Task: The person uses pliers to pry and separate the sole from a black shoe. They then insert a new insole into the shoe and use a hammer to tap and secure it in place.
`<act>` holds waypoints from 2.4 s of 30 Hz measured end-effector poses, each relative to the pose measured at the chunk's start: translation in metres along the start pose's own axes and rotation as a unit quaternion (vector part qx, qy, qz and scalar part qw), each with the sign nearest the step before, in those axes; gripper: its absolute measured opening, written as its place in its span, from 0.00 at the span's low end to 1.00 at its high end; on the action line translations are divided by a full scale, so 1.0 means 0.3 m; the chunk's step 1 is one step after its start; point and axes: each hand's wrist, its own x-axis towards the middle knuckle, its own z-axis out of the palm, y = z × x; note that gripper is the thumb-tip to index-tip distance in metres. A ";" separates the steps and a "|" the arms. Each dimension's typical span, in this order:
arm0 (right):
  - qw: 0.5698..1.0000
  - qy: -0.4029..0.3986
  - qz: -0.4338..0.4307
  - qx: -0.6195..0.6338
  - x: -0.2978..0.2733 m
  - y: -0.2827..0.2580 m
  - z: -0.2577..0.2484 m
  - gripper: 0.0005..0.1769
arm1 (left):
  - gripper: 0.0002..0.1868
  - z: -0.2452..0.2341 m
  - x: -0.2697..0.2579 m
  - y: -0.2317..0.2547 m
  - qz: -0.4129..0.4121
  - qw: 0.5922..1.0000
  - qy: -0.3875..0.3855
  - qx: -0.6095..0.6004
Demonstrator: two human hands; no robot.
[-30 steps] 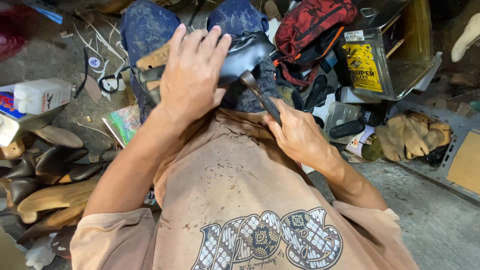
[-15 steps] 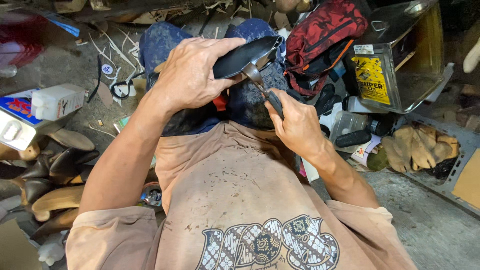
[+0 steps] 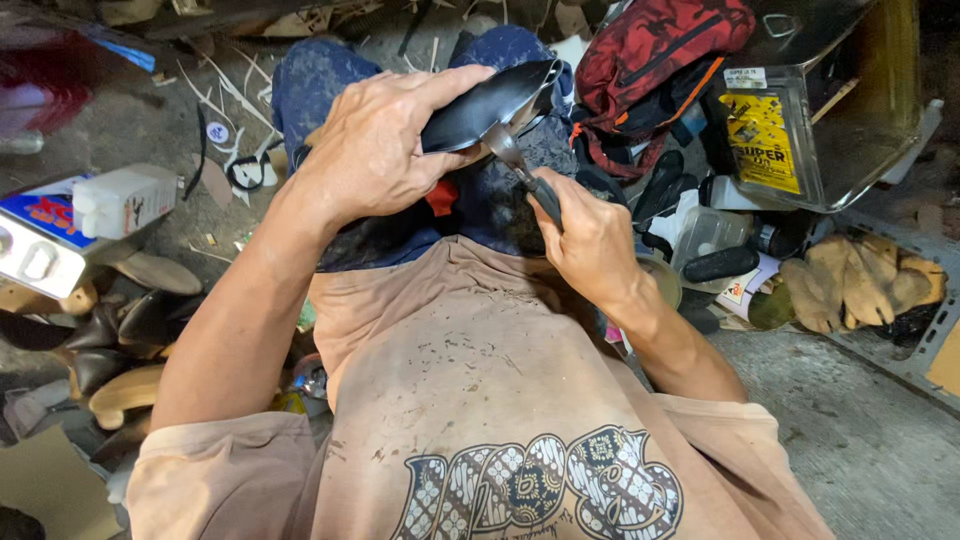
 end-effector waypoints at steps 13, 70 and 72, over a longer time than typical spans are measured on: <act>0.998 0.000 0.036 -0.049 -0.073 0.016 0.077 0.17 | 0.45 0.058 -0.058 -0.008 0.001 0.998 -0.014 0.065; 0.719 -0.019 0.373 0.587 -0.119 -0.096 0.037 0.16 | 0.28 0.306 -0.438 -0.066 -0.090 0.850 0.482 -0.194; 0.740 -0.024 0.365 0.565 -0.104 -0.114 0.034 0.14 | 0.28 0.209 -0.415 -0.021 -0.040 0.872 0.482 -0.073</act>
